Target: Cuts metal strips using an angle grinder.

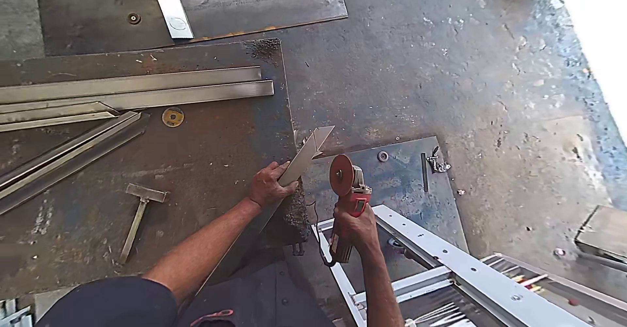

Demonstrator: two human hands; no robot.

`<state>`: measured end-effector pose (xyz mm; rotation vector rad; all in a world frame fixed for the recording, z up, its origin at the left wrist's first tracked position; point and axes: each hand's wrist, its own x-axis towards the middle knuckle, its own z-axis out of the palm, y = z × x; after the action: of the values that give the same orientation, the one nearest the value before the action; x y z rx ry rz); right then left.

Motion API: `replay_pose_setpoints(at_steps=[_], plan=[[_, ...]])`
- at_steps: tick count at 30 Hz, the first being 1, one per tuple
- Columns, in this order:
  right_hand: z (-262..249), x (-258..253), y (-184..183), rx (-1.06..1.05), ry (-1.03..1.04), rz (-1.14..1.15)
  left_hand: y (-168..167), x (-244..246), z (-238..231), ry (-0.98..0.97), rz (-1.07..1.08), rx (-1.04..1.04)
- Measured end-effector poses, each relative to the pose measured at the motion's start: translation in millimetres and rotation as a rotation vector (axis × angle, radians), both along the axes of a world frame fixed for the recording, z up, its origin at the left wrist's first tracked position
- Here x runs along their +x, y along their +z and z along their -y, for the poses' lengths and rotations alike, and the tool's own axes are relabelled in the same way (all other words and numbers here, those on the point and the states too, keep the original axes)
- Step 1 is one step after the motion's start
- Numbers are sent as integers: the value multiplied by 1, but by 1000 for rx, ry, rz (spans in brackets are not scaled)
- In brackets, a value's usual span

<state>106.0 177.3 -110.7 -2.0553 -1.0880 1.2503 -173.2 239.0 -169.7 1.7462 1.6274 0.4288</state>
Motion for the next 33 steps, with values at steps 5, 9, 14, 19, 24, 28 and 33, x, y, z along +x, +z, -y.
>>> replay_pose_setpoints(at_steps=[5, 9, 14, 19, 24, 28, 33], plan=[[66, 13, -8, -56, -95, 1, 2, 0, 3, -4, -43, 16], [110, 27, -8, -82, -131, 41, 10, -2, 22, 47, -28, 44], [150, 41, -9, -77, -147, 40, 40, -1, 19, 131, -85, -338], [163, 42, 2, -84, -153, -3, 43, 9, 22, 64, 10, -369], [153, 35, 8, -60, -142, -24, 46, -2, 13, -34, 116, -410], [133, 34, 12, -36, -71, 42, 81, -21, -21, -188, -13, -397], [94, 39, 19, -4, 5, 160, 87, -57, -69, -436, -235, -269]])
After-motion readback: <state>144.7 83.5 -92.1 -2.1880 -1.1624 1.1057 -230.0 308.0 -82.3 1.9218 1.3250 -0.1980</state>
